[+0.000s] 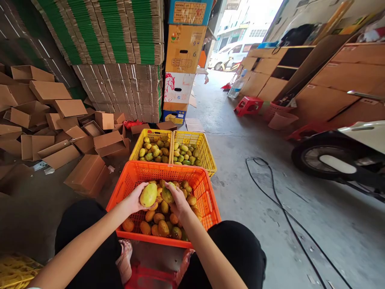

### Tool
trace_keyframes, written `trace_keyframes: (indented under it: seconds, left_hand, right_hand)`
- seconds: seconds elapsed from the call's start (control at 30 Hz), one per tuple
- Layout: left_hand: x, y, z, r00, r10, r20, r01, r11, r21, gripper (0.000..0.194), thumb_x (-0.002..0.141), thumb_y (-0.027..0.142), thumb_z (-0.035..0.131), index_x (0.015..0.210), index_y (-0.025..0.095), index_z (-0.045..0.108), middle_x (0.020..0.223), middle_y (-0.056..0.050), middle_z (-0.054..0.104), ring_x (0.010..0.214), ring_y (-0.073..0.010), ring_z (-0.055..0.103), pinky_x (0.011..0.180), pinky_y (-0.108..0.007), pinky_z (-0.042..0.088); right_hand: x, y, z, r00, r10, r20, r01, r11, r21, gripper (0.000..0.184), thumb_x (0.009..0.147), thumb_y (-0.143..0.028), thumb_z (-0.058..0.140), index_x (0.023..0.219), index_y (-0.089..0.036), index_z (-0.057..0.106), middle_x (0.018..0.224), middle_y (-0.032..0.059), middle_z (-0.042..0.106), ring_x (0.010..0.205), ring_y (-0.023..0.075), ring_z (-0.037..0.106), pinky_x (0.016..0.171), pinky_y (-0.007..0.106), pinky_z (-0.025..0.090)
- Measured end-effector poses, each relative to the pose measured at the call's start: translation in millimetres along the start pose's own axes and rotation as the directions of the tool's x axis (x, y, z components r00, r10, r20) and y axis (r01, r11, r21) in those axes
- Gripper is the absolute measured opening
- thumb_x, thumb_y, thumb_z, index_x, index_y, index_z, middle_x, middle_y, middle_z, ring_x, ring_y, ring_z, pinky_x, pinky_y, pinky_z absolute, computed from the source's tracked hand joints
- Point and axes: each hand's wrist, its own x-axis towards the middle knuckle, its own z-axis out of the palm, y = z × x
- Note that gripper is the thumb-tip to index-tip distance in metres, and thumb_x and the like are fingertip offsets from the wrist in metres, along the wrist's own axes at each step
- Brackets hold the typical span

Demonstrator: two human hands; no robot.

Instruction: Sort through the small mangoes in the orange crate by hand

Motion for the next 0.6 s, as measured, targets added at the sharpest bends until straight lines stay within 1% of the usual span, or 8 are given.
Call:
trace_keyframes:
  seconds: [0.1,0.17,0.23,0.3,0.37,0.43,0.5,0.6]
  left_hand:
    - [-0.6,0.3,0.4,0.998,0.054,0.017,-0.054,0.998,-0.011,0.024,0.089,0.036,0.069,0.099,0.016,0.061,0.073,-0.006,0.069,0.059,-0.0192,0.069,0.054,-0.03,0.059]
    - [-1.6,1.3,0.7,0.995,0.101,0.022,-0.101,0.995,-0.016,0.024,0.087,0.034,0.073,0.096,0.015,0.062,0.072,-0.007,0.068,0.059,-0.0183,0.069,0.055,-0.028,0.058]
    - [-3.3,2.8,1.1,0.99,0.137,0.041,-0.136,0.99,-0.027,0.022,0.09,0.035,0.068,0.092,0.014,0.062,0.071,-0.008,0.068,0.059,-0.0173,0.068,0.056,-0.027,0.059]
    - [-4.8,4.0,1.6,0.988,0.136,0.071,-0.133,0.99,-0.037,0.023,0.093,0.036,0.062,0.089,0.013,0.062,0.071,-0.008,0.067,0.06,-0.0164,0.068,0.057,-0.026,0.06]
    - [-5.6,4.4,2.1,0.99,0.126,0.061,-0.123,0.991,-0.053,0.022,0.094,0.035,0.06,0.089,0.014,0.062,0.071,-0.007,0.067,0.061,-0.0155,0.067,0.059,-0.027,0.061]
    - [-5.6,3.9,2.5,0.99,0.139,0.016,-0.137,0.988,-0.071,0.017,0.091,0.032,0.063,0.091,0.016,0.062,0.074,-0.004,0.067,0.061,-0.0142,0.066,0.061,-0.026,0.061]
    - [-5.1,2.9,2.8,0.986,0.163,-0.017,-0.164,0.983,-0.08,0.014,0.088,0.029,0.067,0.093,0.017,0.063,0.076,-0.002,0.068,0.061,-0.013,0.066,0.06,-0.025,0.061]
    - [-4.5,2.1,2.8,0.986,0.166,0.001,-0.165,0.983,-0.083,0.016,0.087,0.031,0.068,0.092,0.017,0.063,0.074,-0.002,0.068,0.058,-0.0137,0.065,0.056,-0.024,0.059]
  right_hand:
    - [3.7,2.3,0.7,0.999,0.028,-0.026,-0.027,0.999,0.04,0.019,0.065,-0.029,0.078,0.079,-0.024,0.065,0.079,-0.0013,0.069,0.084,0.0194,0.068,0.072,0.028,0.059]
    - [4.6,2.3,-0.6,0.997,0.068,-0.045,-0.065,0.996,0.06,0.019,0.067,-0.03,0.075,0.078,-0.023,0.062,0.076,-0.0009,0.067,0.082,0.0203,0.069,0.07,0.03,0.061]
    - [5.0,1.4,-2.1,0.993,0.103,-0.051,-0.098,0.992,0.082,0.018,0.07,-0.031,0.073,0.079,-0.023,0.06,0.073,0.0,0.066,0.08,0.0216,0.071,0.068,0.031,0.061]
    - [5.4,0.3,-2.8,0.991,0.124,-0.046,-0.118,0.986,0.115,0.017,0.073,-0.032,0.07,0.08,-0.023,0.059,0.072,0.0006,0.066,0.079,0.0221,0.072,0.067,0.032,0.062]
    - [5.8,-0.2,-2.6,0.989,0.139,-0.042,-0.132,0.982,0.132,0.016,0.074,-0.033,0.069,0.081,-0.023,0.058,0.073,0.0008,0.066,0.079,0.0218,0.072,0.068,0.033,0.062]
    - [6.5,0.5,-2.2,0.99,0.137,-0.046,-0.13,0.983,0.131,0.016,0.075,-0.033,0.069,0.082,-0.023,0.058,0.075,0.0009,0.067,0.08,0.0215,0.072,0.068,0.033,0.063]
    - [8.1,2.6,-2.9,0.993,0.107,-0.056,-0.099,0.986,0.131,0.018,0.074,-0.033,0.071,0.082,-0.024,0.058,0.077,0.0008,0.068,0.082,0.0213,0.072,0.068,0.032,0.063]
    - [13.0,7.7,-7.4,0.998,0.03,-0.048,-0.026,0.996,0.091,0.022,0.071,-0.033,0.075,0.086,-0.024,0.061,0.082,0.0001,0.071,0.085,0.021,0.072,0.067,0.03,0.062]
